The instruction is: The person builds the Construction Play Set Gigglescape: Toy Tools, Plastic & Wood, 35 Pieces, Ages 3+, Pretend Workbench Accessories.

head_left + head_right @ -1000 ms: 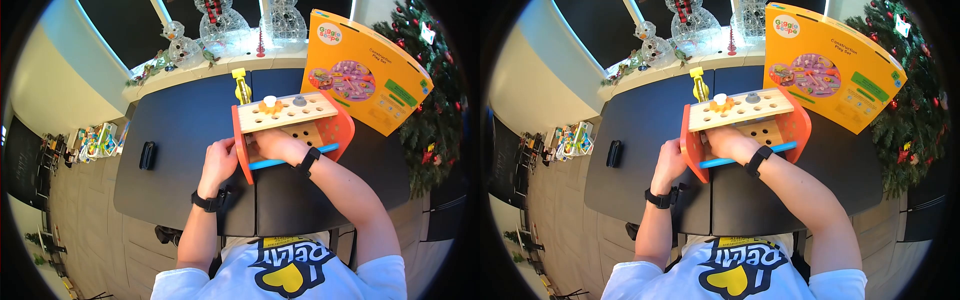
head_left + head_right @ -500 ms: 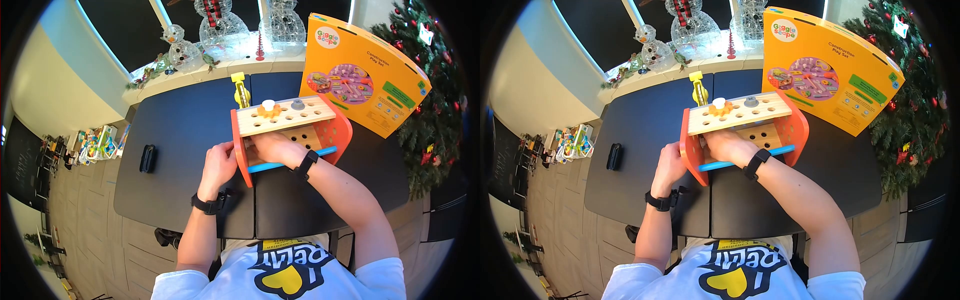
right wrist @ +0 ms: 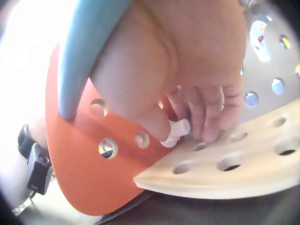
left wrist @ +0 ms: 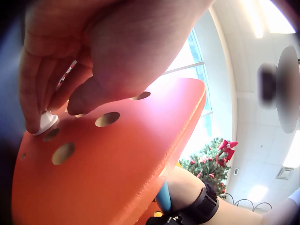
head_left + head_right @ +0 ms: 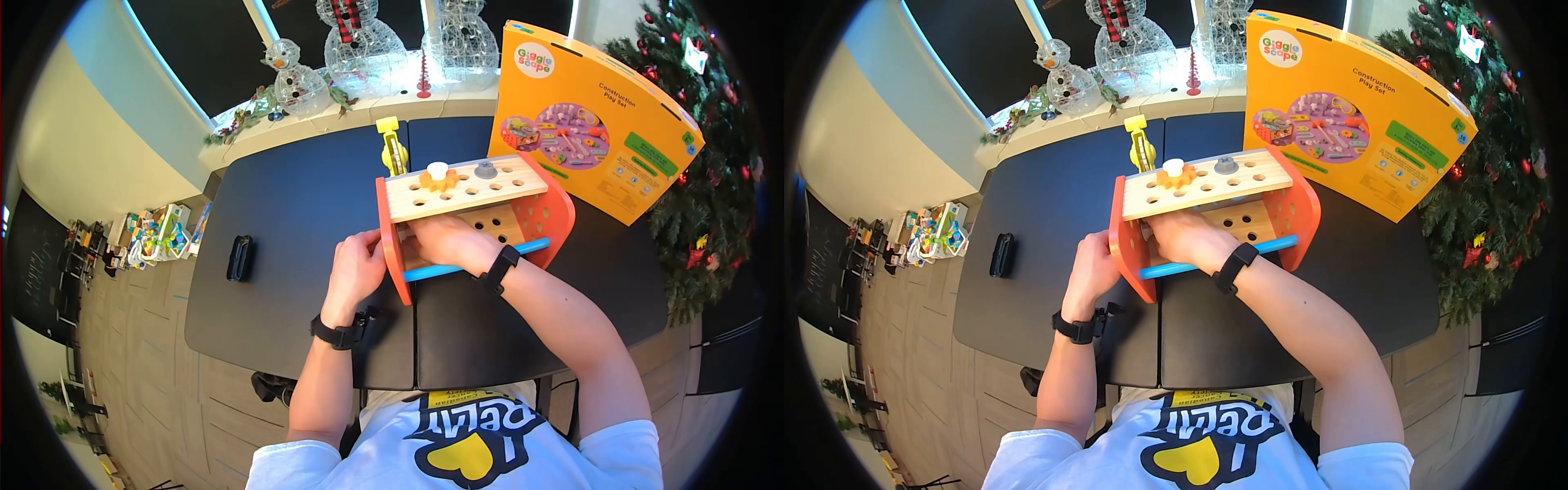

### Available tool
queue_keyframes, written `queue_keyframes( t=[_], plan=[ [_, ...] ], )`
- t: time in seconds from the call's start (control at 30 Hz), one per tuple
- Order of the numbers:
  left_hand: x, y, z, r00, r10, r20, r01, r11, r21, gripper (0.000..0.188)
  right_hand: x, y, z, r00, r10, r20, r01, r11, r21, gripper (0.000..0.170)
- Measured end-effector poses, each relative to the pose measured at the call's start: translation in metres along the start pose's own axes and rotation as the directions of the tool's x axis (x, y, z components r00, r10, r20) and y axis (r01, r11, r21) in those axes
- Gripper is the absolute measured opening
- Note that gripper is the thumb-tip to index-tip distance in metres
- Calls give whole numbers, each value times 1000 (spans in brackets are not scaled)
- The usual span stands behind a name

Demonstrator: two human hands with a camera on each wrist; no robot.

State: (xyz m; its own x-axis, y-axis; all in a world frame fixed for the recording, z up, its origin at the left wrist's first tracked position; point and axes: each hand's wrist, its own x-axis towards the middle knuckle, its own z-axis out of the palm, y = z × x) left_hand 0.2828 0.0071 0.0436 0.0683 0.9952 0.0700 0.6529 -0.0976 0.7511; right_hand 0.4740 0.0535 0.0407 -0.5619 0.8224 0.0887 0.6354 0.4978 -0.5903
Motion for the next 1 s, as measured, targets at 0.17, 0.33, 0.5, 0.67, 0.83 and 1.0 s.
queue_keyframes(
  t=[0.17, 0.33, 0.5, 0.67, 0.83, 1.0],
  plan=[
    [-1, -1, 1, 1000, 3, -2, -3, 1000, -24, 32, 3, 8, 5, 1000, -29, -2, 29, 999, 21, 36],
    [-1, 3, 0, 1000, -13, 4, 13, 1000, -22, 32, 7, 16, 11, 996, 6, 87, -5, 1000, -5, 37],
    [0, -2, 0, 1000, -6, 10, 6, 1000, -28, 32, 7, 15, 11, 996, 29, 87, -31, 999, 24, 33],
    [5, -12, -10, 995, -57, 87, 71, 983, -168, 44, -29, -8, -19, 998, -59, 16, 59, 998, 2, 30],
    [13, -17, -14, 963, -177, 203, 242, 899, -365, 71, -90, -32, -57, 967, -164, -194, 165, 986, -9, 21],
    [12, -2, -18, 970, -170, 175, 227, 891, -392, 88, -120, -17, -130, 661, -130, -739, -47, 976, -213, 19]
  ],
)
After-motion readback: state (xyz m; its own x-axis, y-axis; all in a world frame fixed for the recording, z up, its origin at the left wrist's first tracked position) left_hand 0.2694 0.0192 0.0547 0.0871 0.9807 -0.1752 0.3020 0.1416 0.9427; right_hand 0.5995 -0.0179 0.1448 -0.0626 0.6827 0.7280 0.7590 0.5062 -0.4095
